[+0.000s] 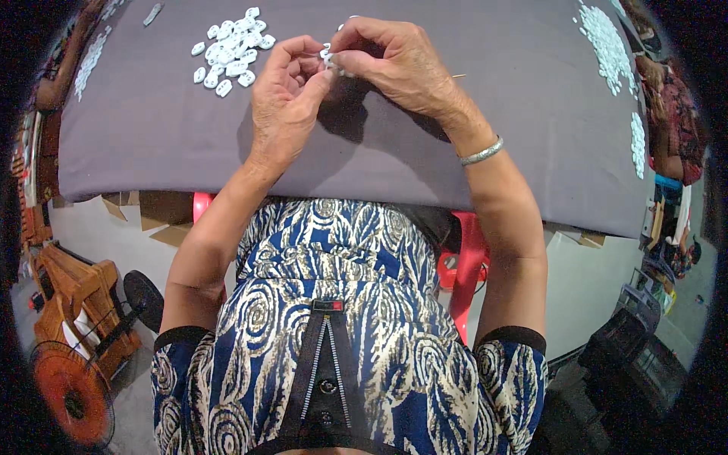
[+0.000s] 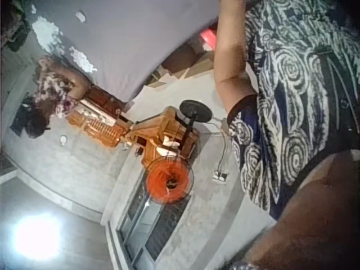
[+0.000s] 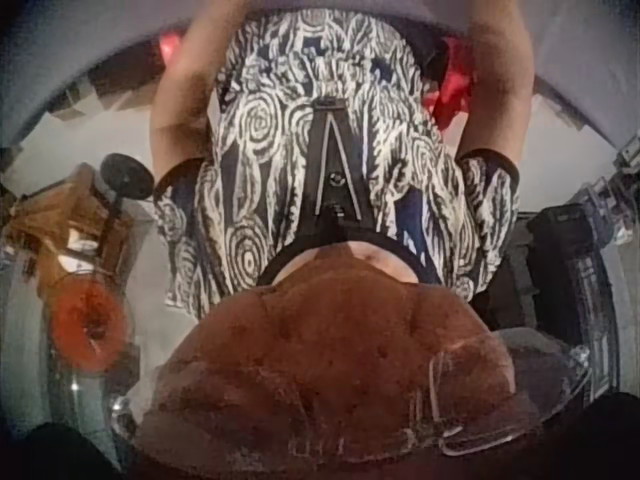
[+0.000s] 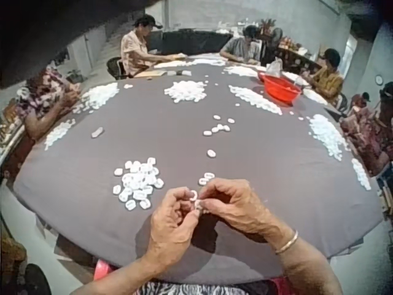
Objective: Inserting small metal pins into white plastic figure-eight components on a work table.
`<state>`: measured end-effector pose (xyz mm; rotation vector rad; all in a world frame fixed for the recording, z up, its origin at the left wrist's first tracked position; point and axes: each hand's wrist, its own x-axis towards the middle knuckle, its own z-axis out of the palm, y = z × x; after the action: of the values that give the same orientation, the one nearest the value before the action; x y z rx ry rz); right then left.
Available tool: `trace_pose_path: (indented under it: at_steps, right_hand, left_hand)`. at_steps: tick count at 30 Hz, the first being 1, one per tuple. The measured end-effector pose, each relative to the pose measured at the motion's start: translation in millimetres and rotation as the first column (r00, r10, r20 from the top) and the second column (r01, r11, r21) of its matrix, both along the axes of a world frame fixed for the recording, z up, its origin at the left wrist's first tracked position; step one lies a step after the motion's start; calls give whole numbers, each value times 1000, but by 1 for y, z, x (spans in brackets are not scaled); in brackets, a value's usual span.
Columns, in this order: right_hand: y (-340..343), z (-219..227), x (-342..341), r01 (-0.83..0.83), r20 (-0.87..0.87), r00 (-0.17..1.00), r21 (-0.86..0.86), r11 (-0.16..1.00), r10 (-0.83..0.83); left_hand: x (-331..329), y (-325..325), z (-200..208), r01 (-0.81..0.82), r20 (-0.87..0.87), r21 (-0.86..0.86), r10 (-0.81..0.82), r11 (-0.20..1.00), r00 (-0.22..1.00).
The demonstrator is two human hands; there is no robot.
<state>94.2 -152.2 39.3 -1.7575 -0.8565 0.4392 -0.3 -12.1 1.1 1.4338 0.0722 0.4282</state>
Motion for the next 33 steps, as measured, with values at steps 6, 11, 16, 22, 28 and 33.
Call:
trace_pose_path:
  at_steps: [6, 11, 16, 22, 28, 33]
  right_hand:
    - [-1, -8, 0, 4, 65, 998, 59, 998, -8]
    - [-2, -1, -3, -21, 174, 984, -14, 1000, 23]
    - [-3, 0, -4, 6, 311, 950, -6, 1000, -4]
    - [0, -3, -6, 33, 384, 922, 30, 999, -42]
    - [2, -3, -7, -2, 465, 885, 49, 999, -21]
    - [3, -4, -7, -8, 499, 866, 24, 1000, -5]
  left_hand:
    - [2, 1, 0, 11, -31, 3, -11, 1000, 999]
    - [1, 8, 4, 99, -92, -112, -109, 989, 990]
    - [1, 12, 9, 165, -122, -131, -181, 978, 976]
    - [3, 17, 16, 176, -147, -153, -198, 972, 969]
    - [5, 20, 14, 181, -122, -128, -197, 975, 973]
    - [5, 16, 9, 151, -120, -90, -161, 984, 980]
